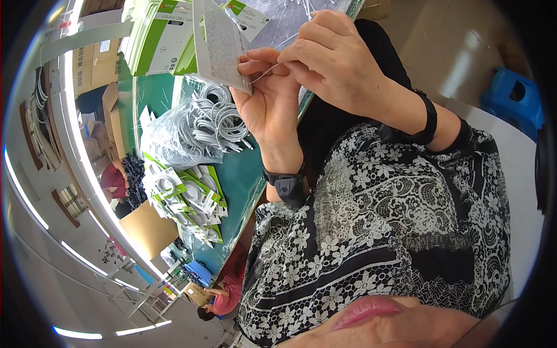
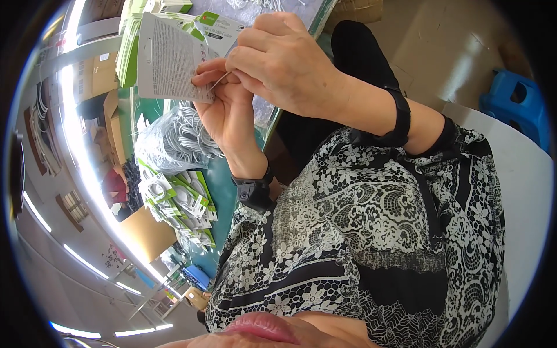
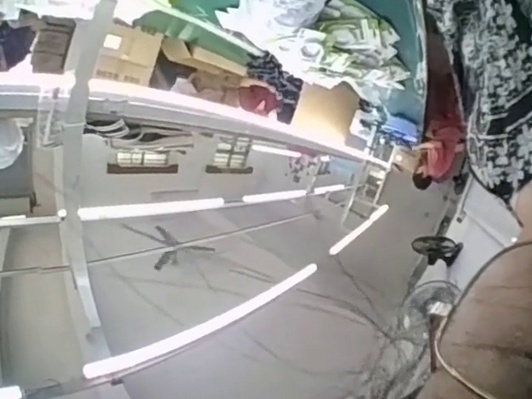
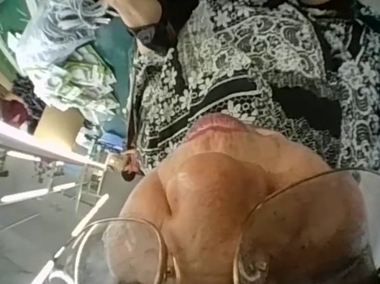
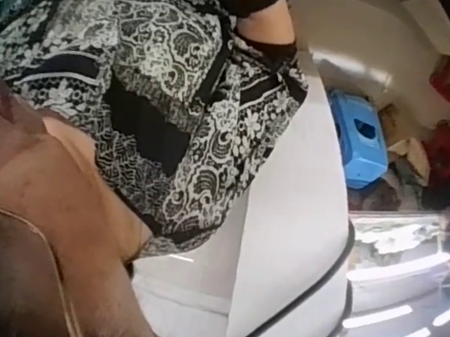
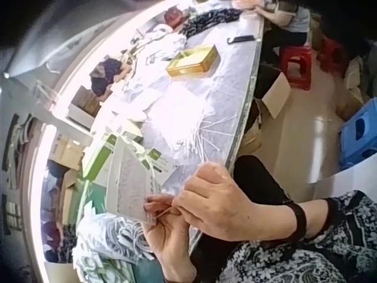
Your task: The person picks up a cable and a cardboard backing, fits the cable into the backing, and secures it by threading a plastic tie through the holes. After pulling the tie tight, the person trims the excess tie and places the packaged cable onto a stack.
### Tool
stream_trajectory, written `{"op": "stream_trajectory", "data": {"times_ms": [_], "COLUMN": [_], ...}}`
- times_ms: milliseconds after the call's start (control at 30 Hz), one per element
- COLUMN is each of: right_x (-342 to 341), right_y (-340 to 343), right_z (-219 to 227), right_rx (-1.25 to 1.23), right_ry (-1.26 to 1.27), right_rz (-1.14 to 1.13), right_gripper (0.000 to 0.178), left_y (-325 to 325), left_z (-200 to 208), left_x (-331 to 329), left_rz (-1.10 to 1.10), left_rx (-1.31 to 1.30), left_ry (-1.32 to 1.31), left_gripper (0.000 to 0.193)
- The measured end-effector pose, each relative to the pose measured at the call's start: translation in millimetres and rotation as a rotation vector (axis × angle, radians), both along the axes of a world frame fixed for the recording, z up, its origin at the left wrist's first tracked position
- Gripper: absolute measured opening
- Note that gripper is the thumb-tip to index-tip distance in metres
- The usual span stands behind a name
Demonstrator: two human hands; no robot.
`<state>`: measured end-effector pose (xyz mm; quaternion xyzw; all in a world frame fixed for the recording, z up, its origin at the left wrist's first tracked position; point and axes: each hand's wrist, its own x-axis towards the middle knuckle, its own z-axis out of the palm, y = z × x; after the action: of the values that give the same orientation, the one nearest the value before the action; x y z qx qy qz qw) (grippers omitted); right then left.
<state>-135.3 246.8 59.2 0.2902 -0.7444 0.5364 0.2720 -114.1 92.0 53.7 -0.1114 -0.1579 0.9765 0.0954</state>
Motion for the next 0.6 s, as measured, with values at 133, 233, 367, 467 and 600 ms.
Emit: {"op": "stream_trajectory", "data": {"times_ms": [133,233,367,467,600], "right_x": [-3.8,-5.7,-5.6,-5.0,-5.4], "right_y": [-11.9,-14.5,-13.8,-13.7,-13.8], "right_z": [-24.2,-29.5,-27.0,-28.0,-28.8], "right_rx": [0.052,0.063,0.049,0.036,0.008], "right_ry": [0.155,0.123,0.153,0.143,0.136], "right_rz": [-0.141,-0.122,-0.104,-0.092,-0.068], "right_gripper": [0.015,0.015,0.026,0.026,0.025], "left_y": [0.8,1.1,-0.2,-0.4,-0.6], "left_z": [-0.5,-0.7,-0.9,-1.1,-1.4], "left_x": [-0.2,-0.4,-0.1,0.2,0.4], "left_rz": [0.014,0.019,0.024,0.021,0.009], "left_rx": [-0.002,-0.008,-0.008,-0.016,-0.001], "left_ry": [-0.006,-0.010,-0.022,-0.018,-0.009], "left_gripper": [0.014,0.014,0.014,0.014,0.014]}}
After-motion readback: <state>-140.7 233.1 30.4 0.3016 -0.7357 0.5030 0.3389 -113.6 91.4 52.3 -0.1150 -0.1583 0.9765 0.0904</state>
